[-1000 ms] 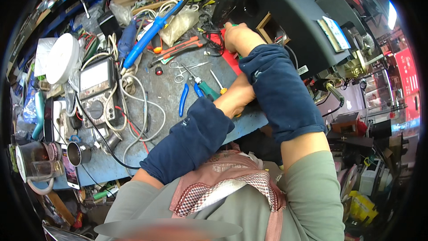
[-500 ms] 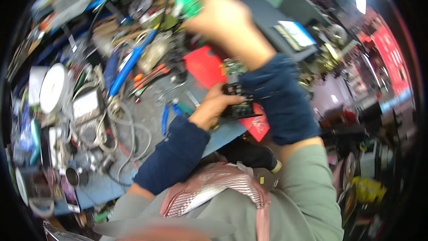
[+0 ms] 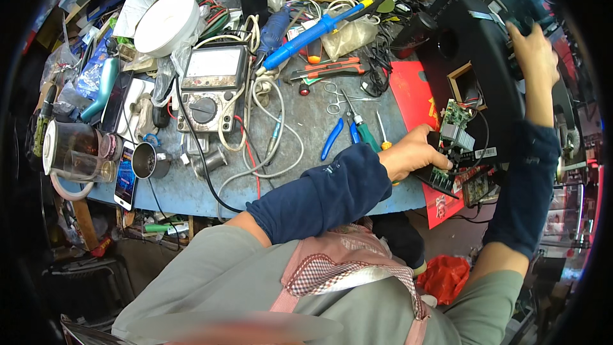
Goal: The person handles a white circular device, then disassembles a black electronic box using a screwdriver. They remove the cover, inspect the internal circuit board, and reassemble the unit.
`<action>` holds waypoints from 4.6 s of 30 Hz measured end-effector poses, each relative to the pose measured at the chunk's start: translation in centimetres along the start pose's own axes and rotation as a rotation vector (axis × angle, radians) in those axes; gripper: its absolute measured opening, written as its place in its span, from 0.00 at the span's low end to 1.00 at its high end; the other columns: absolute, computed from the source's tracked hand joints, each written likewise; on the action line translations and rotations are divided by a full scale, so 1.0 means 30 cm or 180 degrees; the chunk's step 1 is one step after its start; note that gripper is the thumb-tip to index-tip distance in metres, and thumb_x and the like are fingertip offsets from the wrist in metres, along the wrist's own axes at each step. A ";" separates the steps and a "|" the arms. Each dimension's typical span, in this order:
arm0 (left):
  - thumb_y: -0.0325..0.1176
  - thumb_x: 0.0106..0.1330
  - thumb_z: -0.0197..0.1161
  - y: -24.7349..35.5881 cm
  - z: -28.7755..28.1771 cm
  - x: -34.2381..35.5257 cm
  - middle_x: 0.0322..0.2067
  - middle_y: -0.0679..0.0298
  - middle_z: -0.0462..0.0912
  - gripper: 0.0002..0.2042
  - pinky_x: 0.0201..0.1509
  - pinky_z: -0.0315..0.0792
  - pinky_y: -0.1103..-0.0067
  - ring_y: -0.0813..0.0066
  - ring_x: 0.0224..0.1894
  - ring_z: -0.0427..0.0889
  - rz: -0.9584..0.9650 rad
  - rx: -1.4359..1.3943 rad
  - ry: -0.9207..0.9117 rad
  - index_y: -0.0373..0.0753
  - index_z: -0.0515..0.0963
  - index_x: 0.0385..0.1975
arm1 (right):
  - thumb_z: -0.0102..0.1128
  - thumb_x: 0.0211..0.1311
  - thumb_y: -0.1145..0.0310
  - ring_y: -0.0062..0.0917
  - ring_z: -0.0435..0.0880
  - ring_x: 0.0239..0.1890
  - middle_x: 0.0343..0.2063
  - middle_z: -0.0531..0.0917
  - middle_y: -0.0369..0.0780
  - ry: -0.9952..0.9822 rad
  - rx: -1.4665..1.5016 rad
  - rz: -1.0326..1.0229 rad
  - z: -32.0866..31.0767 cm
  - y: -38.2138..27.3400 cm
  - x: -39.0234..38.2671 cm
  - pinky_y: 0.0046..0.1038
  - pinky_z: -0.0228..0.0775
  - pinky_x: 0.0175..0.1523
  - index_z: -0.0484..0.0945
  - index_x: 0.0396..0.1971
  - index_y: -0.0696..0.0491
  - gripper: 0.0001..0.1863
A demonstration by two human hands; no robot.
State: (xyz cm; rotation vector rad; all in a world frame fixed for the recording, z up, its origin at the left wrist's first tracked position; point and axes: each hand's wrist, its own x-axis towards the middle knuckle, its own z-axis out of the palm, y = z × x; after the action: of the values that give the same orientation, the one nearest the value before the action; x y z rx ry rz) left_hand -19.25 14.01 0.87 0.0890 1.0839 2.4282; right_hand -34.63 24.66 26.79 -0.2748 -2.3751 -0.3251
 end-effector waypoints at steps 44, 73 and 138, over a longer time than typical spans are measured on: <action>0.14 0.42 0.79 0.017 -0.066 0.079 0.40 0.52 0.86 0.35 0.41 0.83 0.67 0.61 0.41 0.88 0.0645 0.0556 0.0112 0.25 0.76 0.57 | 0.56 0.79 0.71 0.29 0.86 0.61 0.59 0.85 0.43 -0.2245 0.7116 0.1454 0.490 0.281 -1.070 0.35 0.80 0.67 0.73 0.69 0.60 0.23; 0.23 0.61 0.77 0.056 -0.077 -0.014 0.61 0.51 0.82 0.38 0.67 0.79 0.67 0.62 0.64 0.83 0.1020 0.1040 -0.0186 0.32 0.68 0.73 | 0.75 0.66 0.69 0.25 0.87 0.51 0.50 0.89 0.43 -0.1775 0.7022 0.1430 0.402 0.175 -1.046 0.29 0.77 0.61 0.76 0.61 0.63 0.28; 0.30 0.68 0.62 0.528 -0.498 0.188 0.44 0.58 0.90 0.09 0.52 0.78 0.56 0.52 0.49 0.89 0.1823 0.7813 0.2806 0.41 0.87 0.43 | 0.73 0.65 0.70 0.25 0.88 0.48 0.48 0.89 0.47 -0.1978 0.7010 0.1678 0.394 0.188 -1.025 0.27 0.79 0.58 0.73 0.61 0.68 0.29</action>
State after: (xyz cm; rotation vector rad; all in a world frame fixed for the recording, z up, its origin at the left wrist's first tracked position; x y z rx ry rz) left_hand -34.20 -2.80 1.26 0.0714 3.7044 -0.3358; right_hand -18.22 30.35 -1.76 0.1416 -1.6301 2.6082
